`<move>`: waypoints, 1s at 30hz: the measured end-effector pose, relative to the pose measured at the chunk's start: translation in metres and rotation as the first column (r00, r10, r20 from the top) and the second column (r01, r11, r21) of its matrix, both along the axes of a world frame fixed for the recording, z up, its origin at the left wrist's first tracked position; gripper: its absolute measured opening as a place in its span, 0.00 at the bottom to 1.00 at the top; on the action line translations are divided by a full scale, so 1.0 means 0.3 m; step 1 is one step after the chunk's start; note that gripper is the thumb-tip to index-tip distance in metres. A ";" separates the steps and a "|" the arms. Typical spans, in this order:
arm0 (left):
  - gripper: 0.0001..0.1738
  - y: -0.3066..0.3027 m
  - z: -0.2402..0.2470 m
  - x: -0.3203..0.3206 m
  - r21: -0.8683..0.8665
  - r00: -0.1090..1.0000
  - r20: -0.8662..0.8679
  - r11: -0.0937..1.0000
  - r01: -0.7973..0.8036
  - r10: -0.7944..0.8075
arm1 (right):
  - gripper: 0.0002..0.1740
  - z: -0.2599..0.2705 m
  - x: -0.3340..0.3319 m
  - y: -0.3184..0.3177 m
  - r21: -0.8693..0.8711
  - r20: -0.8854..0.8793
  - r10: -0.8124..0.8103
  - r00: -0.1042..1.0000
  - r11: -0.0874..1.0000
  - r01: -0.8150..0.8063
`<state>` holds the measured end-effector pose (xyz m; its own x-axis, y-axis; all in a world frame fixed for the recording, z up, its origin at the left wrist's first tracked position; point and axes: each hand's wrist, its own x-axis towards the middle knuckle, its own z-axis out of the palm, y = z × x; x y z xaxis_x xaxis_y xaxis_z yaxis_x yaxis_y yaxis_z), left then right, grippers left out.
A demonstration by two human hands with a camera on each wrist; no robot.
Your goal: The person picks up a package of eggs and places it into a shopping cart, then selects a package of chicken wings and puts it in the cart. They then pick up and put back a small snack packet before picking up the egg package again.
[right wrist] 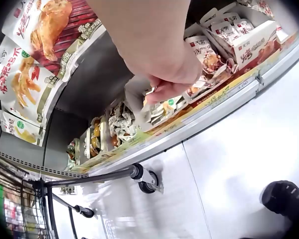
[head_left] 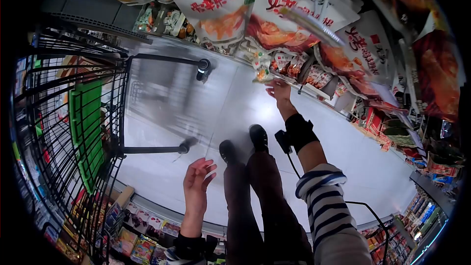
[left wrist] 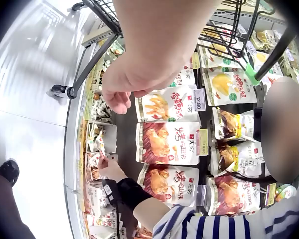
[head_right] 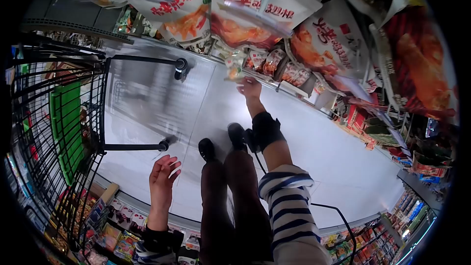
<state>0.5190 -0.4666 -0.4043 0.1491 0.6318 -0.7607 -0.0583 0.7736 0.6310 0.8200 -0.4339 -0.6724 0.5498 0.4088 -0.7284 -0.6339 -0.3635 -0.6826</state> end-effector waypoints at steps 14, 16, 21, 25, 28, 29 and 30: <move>0.15 0.035 -0.313 -0.014 -0.019 1.000 0.000 1.000 0.018 -0.018 | 0.04 -0.230 0.115 0.279 -0.003 -0.117 -0.266 0.957 0.963 0.268; 0.15 0.034 -0.332 -0.029 -0.025 1.000 -0.008 1.000 0.014 -0.014 | 0.04 -0.241 0.124 0.303 0.000 -0.125 -0.295 0.947 0.955 0.297; 0.15 0.043 -0.348 -0.050 -0.029 1.000 -0.016 0.999 0.017 -0.018 | 0.03 -0.304 0.162 0.305 0.131 -0.189 -0.280 0.941 0.943 0.307; 0.15 0.050 -0.322 -0.052 -0.035 1.000 -0.017 0.999 0.022 -0.022 | 0.05 -0.217 0.113 0.303 -0.038 -0.067 -0.199 0.978 0.980 0.197; 0.15 0.059 -0.270 -0.045 -0.025 0.999 -0.019 0.999 0.029 -0.029 | 0.08 -0.120 0.049 0.277 -0.039 -0.043 -0.267 0.963 0.963 0.266; 0.16 0.061 -0.250 -0.041 -0.019 0.999 -0.022 0.999 0.033 -0.034 | 0.08 -0.125 0.039 0.250 -0.015 -0.061 -0.257 0.965 0.967 0.256; 0.16 0.062 -0.227 -0.035 -0.012 0.999 -0.024 0.999 0.039 -0.040 | 0.08 -0.127 0.024 0.227 0.009 -0.078 -0.246 0.966 0.969 0.247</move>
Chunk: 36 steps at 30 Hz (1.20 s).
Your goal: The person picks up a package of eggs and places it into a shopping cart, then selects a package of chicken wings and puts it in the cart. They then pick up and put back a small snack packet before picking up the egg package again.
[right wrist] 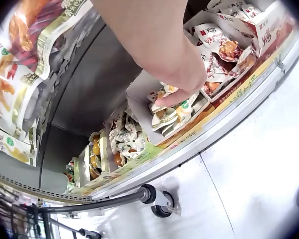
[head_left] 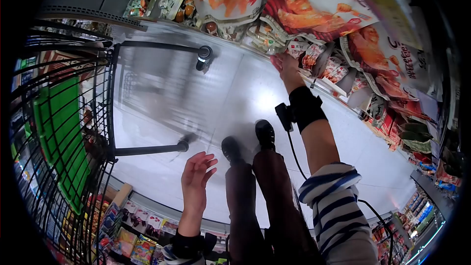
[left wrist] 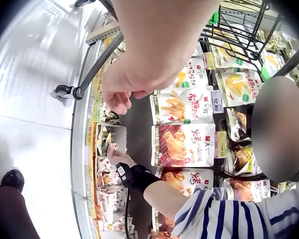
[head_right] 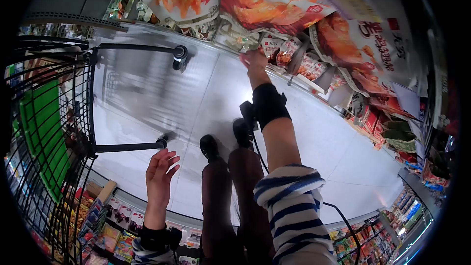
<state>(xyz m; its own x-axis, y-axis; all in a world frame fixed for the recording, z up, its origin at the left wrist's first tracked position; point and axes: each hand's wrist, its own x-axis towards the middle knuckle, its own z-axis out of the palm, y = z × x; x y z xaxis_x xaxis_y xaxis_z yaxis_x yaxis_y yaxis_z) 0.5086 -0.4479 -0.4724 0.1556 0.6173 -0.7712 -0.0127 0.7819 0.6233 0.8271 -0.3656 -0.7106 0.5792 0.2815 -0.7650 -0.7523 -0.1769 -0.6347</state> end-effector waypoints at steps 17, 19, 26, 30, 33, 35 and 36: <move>0.15 -0.097 0.711 0.092 0.167 0.983 0.159 0.984 0.066 -0.093 | 0.07 1.199 -0.391 -0.409 0.254 -0.001 0.469 0.883 0.854 -0.454; 0.15 -0.132 0.796 0.080 0.203 0.978 0.187 0.978 0.055 -0.094 | 0.07 1.347 -0.393 -0.467 0.303 0.033 0.539 0.842 0.797 -0.522; 0.15 -0.245 1.147 0.027 0.273 0.968 0.250 0.960 -0.065 -0.005 | 0.06 1.791 -0.395 -0.544 0.370 0.004 0.672 0.740 0.687 -0.626; 0.15 -0.296 1.357 -0.045 0.383 0.965 0.240 0.903 -0.196 0.108 | 0.07 1.943 -0.411 -0.530 0.438 0.134 0.738 0.662 0.555 -0.707; 0.15 -0.333 1.460 -0.140 0.511 0.949 0.241 0.805 -0.302 0.203 | 0.06 2.049 -0.446 -0.507 0.474 0.257 0.756 0.602 0.444 -0.760; 0.15 -0.358 1.515 -0.211 0.564 0.931 0.242 0.741 -0.363 0.272 | 0.06 2.088 -0.476 -0.491 0.466 0.284 0.759 0.585 0.424 -0.776; 0.15 -0.370 1.520 -0.249 0.575 0.917 0.245 0.714 -0.399 0.315 | 0.06 2.112 -0.498 -0.482 0.473 0.302 0.757 0.579 0.408 -0.780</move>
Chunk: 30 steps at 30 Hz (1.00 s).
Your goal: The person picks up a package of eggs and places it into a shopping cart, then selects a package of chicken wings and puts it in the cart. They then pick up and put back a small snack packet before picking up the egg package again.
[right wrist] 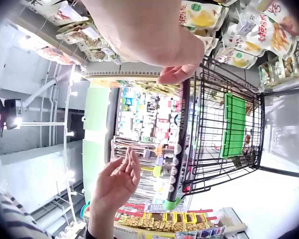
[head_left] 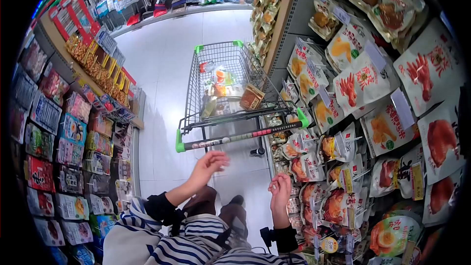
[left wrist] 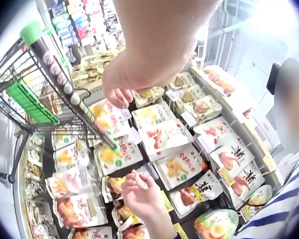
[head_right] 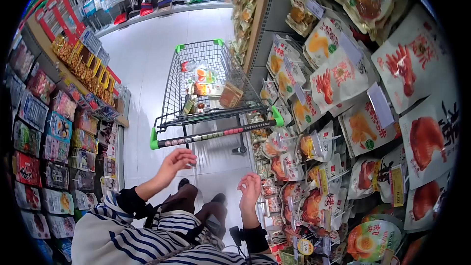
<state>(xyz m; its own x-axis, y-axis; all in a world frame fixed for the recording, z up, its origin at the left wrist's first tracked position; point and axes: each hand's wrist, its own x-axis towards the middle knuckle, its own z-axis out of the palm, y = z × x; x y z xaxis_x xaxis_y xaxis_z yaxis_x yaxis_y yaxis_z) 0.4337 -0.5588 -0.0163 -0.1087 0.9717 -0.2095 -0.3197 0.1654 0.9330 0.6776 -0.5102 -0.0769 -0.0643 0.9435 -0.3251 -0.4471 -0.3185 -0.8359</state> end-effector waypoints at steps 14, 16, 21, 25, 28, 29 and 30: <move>0.16 -0.207 0.076 -0.659 0.049 0.966 0.022 0.965 -0.259 0.258 | 0.08 0.255 -0.666 -0.064 0.207 0.074 0.236 0.969 0.947 -0.247; 0.16 -0.255 0.064 -0.791 0.020 0.959 0.025 0.959 -0.282 0.282 | 0.08 0.269 -0.795 -0.090 0.168 0.048 0.276 0.960 0.945 -0.280; 0.18 -0.374 0.021 -1.082 -0.068 0.938 0.010 0.936 -0.346 0.347 | 0.08 0.257 -1.075 -0.151 0.035 0.044 0.364 0.930 0.930 -0.366; 0.19 -0.435 0.002 -1.249 -0.114 0.919 0.014 0.914 -0.389 0.393 | 0.08 0.272 -1.229 -0.181 -0.012 0.075 0.412 0.908 0.911 -0.412; 0.17 -0.451 -0.030 -1.335 -0.107 0.903 0.044 0.900 -0.422 0.428 | 0.08 0.287 -1.312 -0.172 -0.043 0.093 0.436 0.895 0.900 -0.434; 0.17 -0.449 -0.030 -1.355 -0.107 0.899 0.057 0.898 -0.427 0.434 | 0.08 0.289 -1.335 -0.164 -0.048 0.088 0.444 0.892 0.896 -0.441; 0.17 -0.442 -0.028 -1.371 -0.105 0.895 0.069 0.895 -0.433 0.441 | 0.09 0.290 -1.358 -0.154 -0.053 0.082 0.451 0.889 0.892 -0.448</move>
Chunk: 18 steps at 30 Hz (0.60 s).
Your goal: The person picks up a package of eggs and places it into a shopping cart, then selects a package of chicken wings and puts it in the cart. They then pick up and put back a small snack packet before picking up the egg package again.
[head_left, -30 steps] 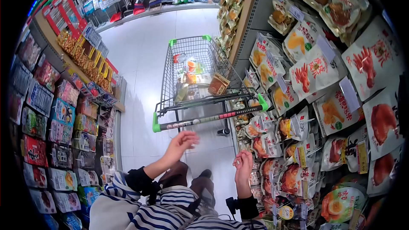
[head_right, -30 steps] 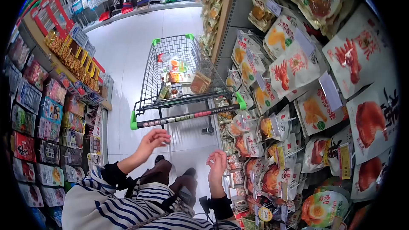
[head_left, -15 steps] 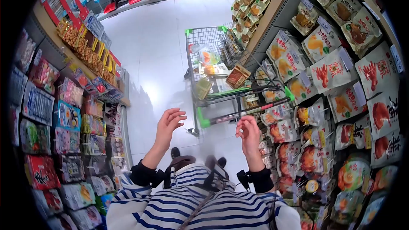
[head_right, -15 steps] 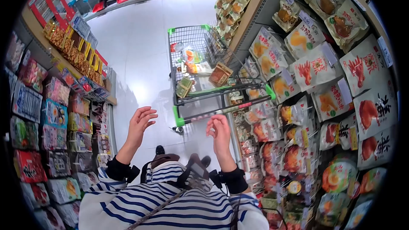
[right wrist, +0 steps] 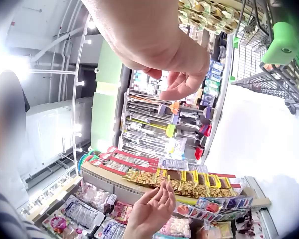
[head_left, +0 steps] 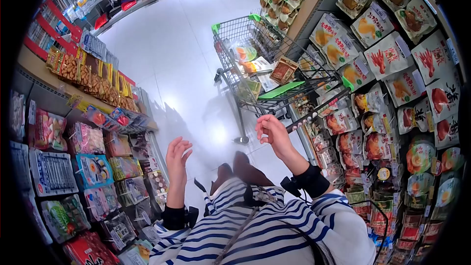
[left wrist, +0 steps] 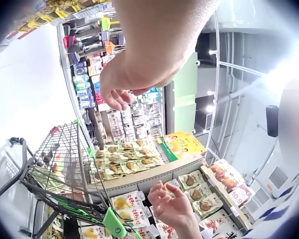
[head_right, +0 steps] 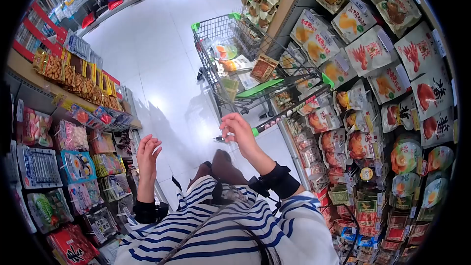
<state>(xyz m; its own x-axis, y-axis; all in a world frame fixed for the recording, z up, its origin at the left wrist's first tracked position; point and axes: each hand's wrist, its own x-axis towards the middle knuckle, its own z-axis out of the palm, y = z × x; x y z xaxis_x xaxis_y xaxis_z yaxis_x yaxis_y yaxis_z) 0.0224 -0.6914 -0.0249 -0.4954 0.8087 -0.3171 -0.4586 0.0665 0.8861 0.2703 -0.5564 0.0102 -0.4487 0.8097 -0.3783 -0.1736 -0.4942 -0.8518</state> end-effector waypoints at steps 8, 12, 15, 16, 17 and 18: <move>0.17 0.154 0.005 -0.128 0.032 0.999 -0.008 0.999 0.032 -0.032 | 0.08 -0.029 -0.111 0.116 0.008 0.038 -0.021 0.999 1.000 0.020; 0.19 0.320 0.011 -0.186 0.022 0.991 -0.034 0.991 0.129 -0.129 | 0.09 -0.049 -0.118 0.211 -0.016 0.012 -0.100 0.995 0.995 0.100; 0.18 0.455 0.009 -0.217 -0.013 0.975 -0.043 0.976 0.219 -0.219 | 0.09 -0.054 -0.122 0.293 -0.030 -0.002 -0.164 0.987 0.986 0.164; 0.17 0.498 0.012 -0.224 -0.023 0.965 -0.044 0.966 0.256 -0.257 | 0.09 -0.056 -0.125 0.319 -0.037 -0.012 -0.190 0.982 0.981 0.190; 0.16 0.541 0.016 -0.230 -0.033 0.955 -0.045 0.955 0.293 -0.295 | 0.09 -0.057 -0.126 0.343 -0.042 -0.020 -0.217 0.976 0.975 0.216; 0.16 0.583 0.021 -0.236 -0.038 0.941 -0.053 0.942 0.333 -0.335 | 0.09 -0.064 -0.126 0.367 -0.041 -0.018 -0.236 0.972 0.971 0.235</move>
